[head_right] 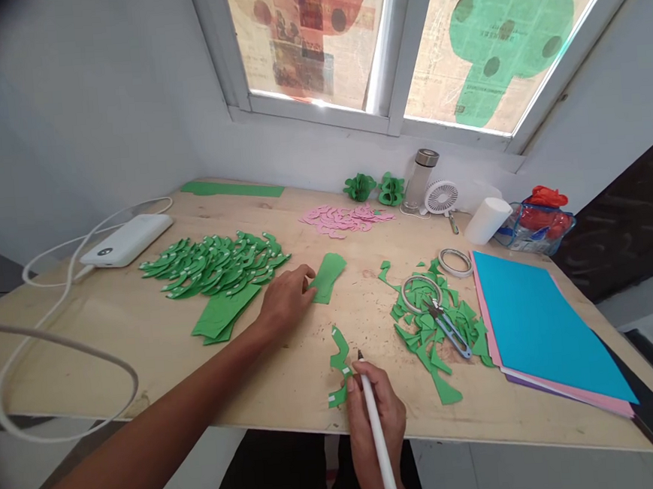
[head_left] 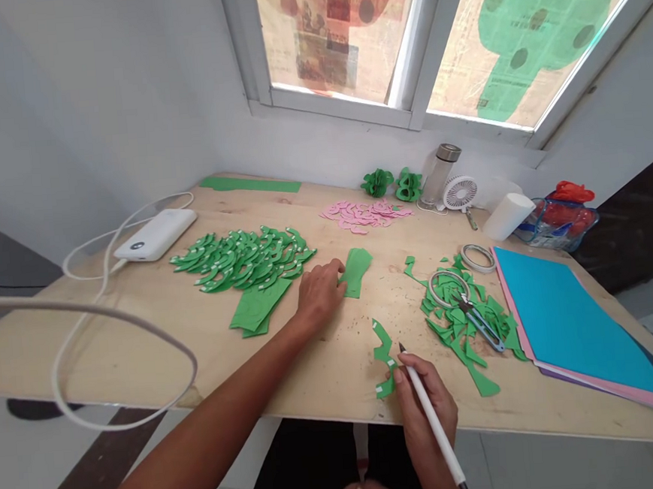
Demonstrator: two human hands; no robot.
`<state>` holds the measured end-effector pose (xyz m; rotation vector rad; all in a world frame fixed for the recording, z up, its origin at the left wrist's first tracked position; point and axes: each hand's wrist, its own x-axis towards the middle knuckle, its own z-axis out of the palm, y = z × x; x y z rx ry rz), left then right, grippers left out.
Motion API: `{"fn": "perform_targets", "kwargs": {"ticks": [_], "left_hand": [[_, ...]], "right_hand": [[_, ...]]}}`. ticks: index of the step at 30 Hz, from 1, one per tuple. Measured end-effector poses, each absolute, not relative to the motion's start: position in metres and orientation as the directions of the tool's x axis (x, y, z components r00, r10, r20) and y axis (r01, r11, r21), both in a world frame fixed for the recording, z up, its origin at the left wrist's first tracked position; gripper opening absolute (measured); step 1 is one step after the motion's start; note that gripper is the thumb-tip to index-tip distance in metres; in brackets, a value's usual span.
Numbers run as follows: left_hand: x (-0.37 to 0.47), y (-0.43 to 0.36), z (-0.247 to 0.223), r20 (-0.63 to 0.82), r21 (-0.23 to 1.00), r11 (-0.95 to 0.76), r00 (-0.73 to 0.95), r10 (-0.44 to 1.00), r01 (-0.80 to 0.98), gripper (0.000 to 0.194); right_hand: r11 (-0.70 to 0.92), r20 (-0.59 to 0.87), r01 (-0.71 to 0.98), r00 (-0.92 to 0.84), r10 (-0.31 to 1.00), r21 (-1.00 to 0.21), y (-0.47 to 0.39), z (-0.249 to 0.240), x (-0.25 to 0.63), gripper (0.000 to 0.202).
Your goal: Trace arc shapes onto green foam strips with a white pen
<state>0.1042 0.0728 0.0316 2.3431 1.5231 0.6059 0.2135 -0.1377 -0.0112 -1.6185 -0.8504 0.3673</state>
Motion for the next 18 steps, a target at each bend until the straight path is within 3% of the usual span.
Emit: {"fn": "perform_targets", "kwargs": {"ticks": [11, 18], "left_hand": [[0.057, -0.012, 0.028, 0.187, 0.656, -0.385, 0.354, 0.916, 0.649, 0.027], [0.033, -0.039, 0.021, 0.271, 0.547, -0.492, 0.413, 0.869, 0.677, 0.019]], "right_hand": [[-0.029, 0.184, 0.288, 0.682, 0.707, -0.957, -0.136, 0.002, 0.211, 0.027], [-0.036, 0.171, 0.296, 0.641, 0.748, -0.955, -0.126, 0.012, 0.199, 0.026]]}}
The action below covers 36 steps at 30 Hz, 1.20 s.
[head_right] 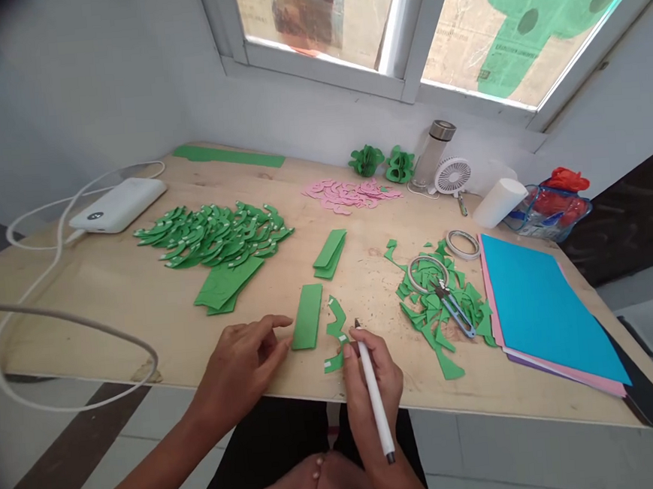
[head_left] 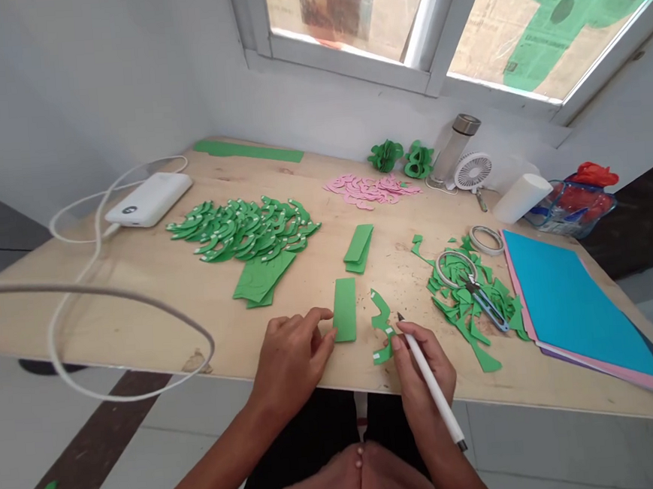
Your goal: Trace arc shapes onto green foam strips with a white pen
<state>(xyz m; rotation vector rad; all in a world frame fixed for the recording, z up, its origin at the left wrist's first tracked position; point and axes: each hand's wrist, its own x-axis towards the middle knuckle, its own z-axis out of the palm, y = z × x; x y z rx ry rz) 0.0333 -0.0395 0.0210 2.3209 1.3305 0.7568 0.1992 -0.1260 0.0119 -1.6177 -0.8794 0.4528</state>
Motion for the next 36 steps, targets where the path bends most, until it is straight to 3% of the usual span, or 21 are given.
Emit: {"fn": "perform_targets", "kwargs": {"ticks": [5, 10, 20, 31, 36], "left_hand": [[0.024, -0.018, 0.013, 0.423, 0.404, -0.695, 0.552, 0.719, 0.595, 0.024], [0.022, -0.006, 0.0, 0.445, 0.302, -0.815, 0.683, 0.58, 0.495, 0.026], [0.018, -0.02, 0.003, 0.423, 0.391, -0.792, 0.672, 0.607, 0.469, 0.035], [0.017, -0.019, -0.002, 0.448, 0.346, -0.821, 0.689, 0.57, 0.454, 0.029], [0.017, -0.019, 0.0, 0.431, 0.355, -0.819, 0.699, 0.571, 0.45, 0.027]], "right_hand": [[0.014, 0.204, 0.309, 0.594, 0.778, -0.951, -0.107, 0.008, 0.189, 0.025], [-0.014, 0.212, 0.404, 0.508, 0.835, -0.914, -0.09, 0.011, 0.183, 0.022], [0.004, 0.362, 0.679, 0.387, 0.848, -0.734, -0.09, 0.017, 0.179, 0.018], [0.024, 0.402, 0.792, 0.284, 0.87, -0.61, -0.09, 0.011, 0.179, 0.019], [0.139, 0.473, 0.849, 0.141, 0.87, -0.51, -0.101, 0.013, 0.193, 0.022]]}}
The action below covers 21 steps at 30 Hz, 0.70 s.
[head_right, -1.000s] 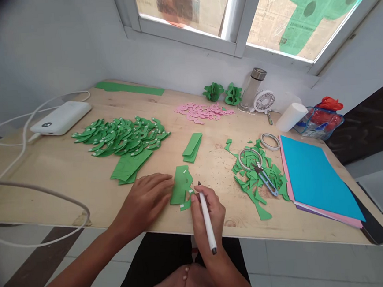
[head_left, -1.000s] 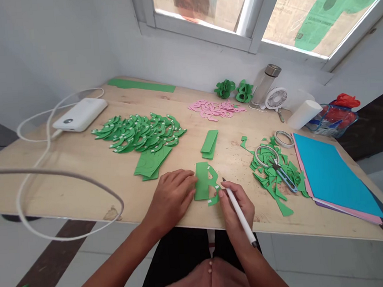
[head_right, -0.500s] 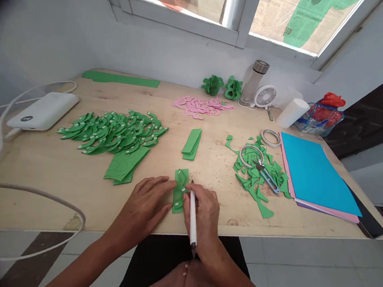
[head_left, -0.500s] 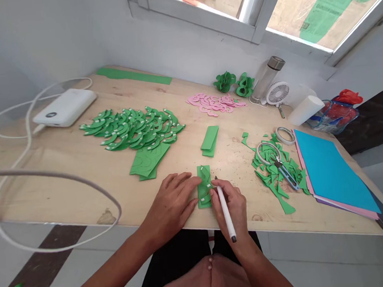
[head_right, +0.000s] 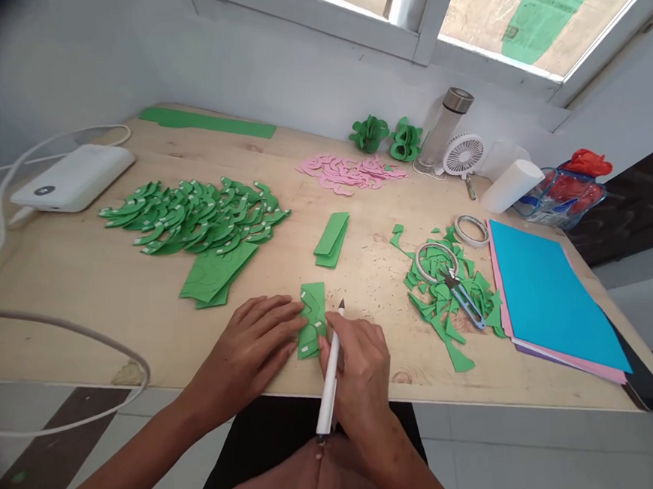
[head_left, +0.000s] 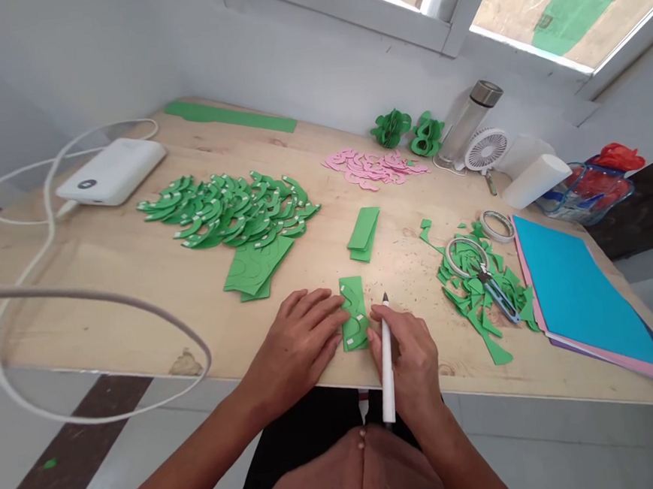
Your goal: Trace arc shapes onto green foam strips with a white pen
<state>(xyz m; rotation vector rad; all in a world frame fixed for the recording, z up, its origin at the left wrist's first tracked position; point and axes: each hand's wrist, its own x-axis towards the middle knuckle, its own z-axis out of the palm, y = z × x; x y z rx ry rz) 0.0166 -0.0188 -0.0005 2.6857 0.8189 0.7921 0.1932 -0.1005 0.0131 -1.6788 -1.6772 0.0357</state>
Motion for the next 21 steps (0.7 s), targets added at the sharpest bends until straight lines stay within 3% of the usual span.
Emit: {"fn": "perform_targets", "kwargs": {"ticks": [7, 13, 21], "left_hand": [[0.0171, -0.0195, -0.001, 0.455, 0.367, -0.818, 0.682, 0.573, 0.443, 0.027], [0.0174, -0.0202, 0.0018, 0.457, 0.361, -0.817, 0.678, 0.576, 0.45, 0.027], [0.0169, -0.0199, 0.002, 0.457, 0.362, -0.82, 0.683, 0.57, 0.443, 0.026]], "right_hand": [[0.32, 0.429, 0.849, -0.124, 0.895, -0.421, -0.1041, 0.0179, 0.2037, 0.035], [0.309, 0.396, 0.877, -0.153, 0.906, -0.368, -0.1005, 0.0199, 0.1991, 0.032], [0.318, 0.404, 0.865, -0.15, 0.902, -0.388, -0.099, 0.0209, 0.1983, 0.03]]}}
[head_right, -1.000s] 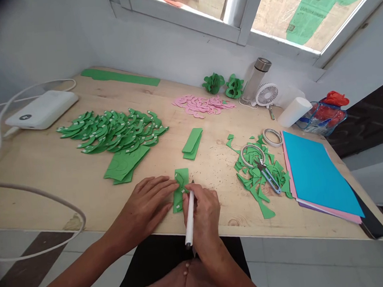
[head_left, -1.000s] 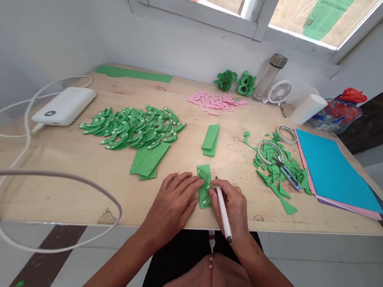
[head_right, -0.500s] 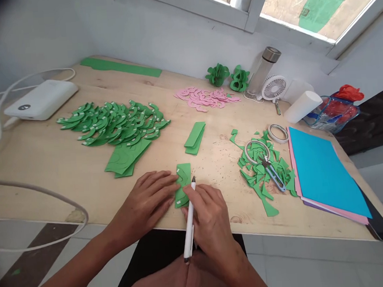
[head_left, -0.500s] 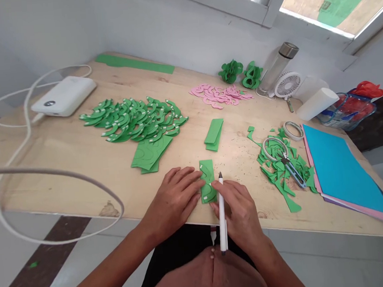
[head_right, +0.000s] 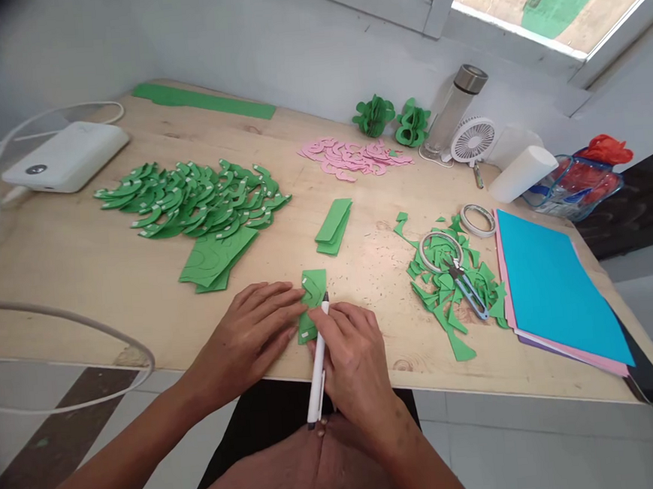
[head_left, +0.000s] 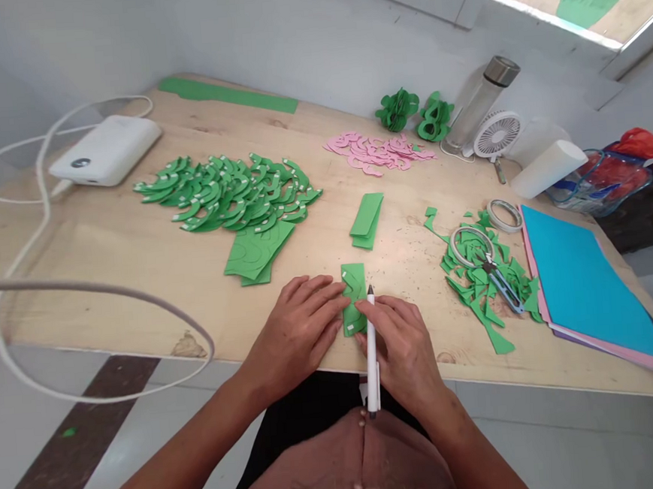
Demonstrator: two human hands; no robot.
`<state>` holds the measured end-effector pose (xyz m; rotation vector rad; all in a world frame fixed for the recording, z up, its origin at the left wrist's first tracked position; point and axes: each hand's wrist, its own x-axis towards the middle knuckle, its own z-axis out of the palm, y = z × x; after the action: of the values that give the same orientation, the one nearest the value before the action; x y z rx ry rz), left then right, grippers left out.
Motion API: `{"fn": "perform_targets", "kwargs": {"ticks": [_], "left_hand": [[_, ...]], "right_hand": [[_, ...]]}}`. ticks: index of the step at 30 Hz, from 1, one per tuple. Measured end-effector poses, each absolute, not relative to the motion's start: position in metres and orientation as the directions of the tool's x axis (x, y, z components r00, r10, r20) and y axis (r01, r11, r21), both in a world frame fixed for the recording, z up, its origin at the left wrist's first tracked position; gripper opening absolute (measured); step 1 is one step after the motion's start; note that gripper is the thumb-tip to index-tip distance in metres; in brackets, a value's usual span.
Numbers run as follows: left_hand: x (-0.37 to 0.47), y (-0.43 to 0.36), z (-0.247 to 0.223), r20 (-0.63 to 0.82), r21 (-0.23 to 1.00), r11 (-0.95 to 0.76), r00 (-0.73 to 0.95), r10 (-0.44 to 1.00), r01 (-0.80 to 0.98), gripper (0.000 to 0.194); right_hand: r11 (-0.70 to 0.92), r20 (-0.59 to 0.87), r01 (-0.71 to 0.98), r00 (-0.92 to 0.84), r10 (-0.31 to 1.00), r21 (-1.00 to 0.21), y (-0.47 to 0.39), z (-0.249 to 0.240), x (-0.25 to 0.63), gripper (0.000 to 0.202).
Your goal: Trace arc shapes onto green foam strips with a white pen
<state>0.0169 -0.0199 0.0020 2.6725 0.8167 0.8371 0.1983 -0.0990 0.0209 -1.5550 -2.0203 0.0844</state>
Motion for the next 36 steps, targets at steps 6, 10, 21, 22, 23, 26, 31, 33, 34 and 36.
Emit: {"fn": "perform_targets", "kwargs": {"ticks": [6, 10, 21, 22, 23, 26, 31, 33, 34, 36], "left_hand": [[0.018, -0.02, 0.002, 0.467, 0.378, -0.814, 0.668, 0.579, 0.442, 0.026], [0.017, -0.02, 0.002, 0.465, 0.381, -0.815, 0.672, 0.577, 0.437, 0.026], [0.018, -0.021, 0.003, 0.458, 0.384, -0.808, 0.667, 0.587, 0.447, 0.026], [0.018, -0.02, 0.003, 0.46, 0.383, -0.808, 0.666, 0.587, 0.448, 0.026], [0.018, -0.02, 0.002, 0.464, 0.382, -0.809, 0.664, 0.586, 0.447, 0.026], [0.017, -0.02, 0.001, 0.468, 0.381, -0.811, 0.663, 0.584, 0.445, 0.025], [0.018, -0.02, 0.001, 0.461, 0.377, -0.808, 0.666, 0.587, 0.452, 0.024], [0.018, -0.02, 0.001, 0.452, 0.382, -0.805, 0.668, 0.591, 0.454, 0.024], [0.018, -0.02, 0.002, 0.447, 0.385, -0.803, 0.669, 0.594, 0.455, 0.025], [0.018, -0.02, 0.002, 0.44, 0.392, -0.8, 0.671, 0.597, 0.455, 0.025]], "right_hand": [[0.29, 0.413, 0.876, -0.118, 0.903, -0.385, -0.098, 0.02, 0.195, 0.028], [0.277, 0.421, 0.885, -0.104, 0.901, -0.374, -0.098, 0.018, 0.192, 0.027], [0.289, 0.426, 0.893, -0.126, 0.896, -0.344, -0.097, 0.017, 0.192, 0.028], [0.288, 0.427, 0.895, -0.125, 0.896, -0.342, -0.097, 0.017, 0.192, 0.028], [0.286, 0.427, 0.896, -0.123, 0.896, -0.34, -0.097, 0.017, 0.191, 0.028], [0.275, 0.424, 0.9, -0.115, 0.898, -0.339, -0.097, 0.016, 0.19, 0.028], [0.266, 0.43, 0.899, -0.099, 0.897, -0.347, -0.096, 0.016, 0.188, 0.027], [0.26, 0.437, 0.901, -0.09, 0.895, -0.348, -0.096, 0.017, 0.187, 0.026], [0.255, 0.44, 0.902, -0.082, 0.894, -0.349, -0.096, 0.017, 0.186, 0.026], [0.243, 0.444, 0.903, -0.066, 0.893, -0.353, -0.096, 0.018, 0.184, 0.026]]}}
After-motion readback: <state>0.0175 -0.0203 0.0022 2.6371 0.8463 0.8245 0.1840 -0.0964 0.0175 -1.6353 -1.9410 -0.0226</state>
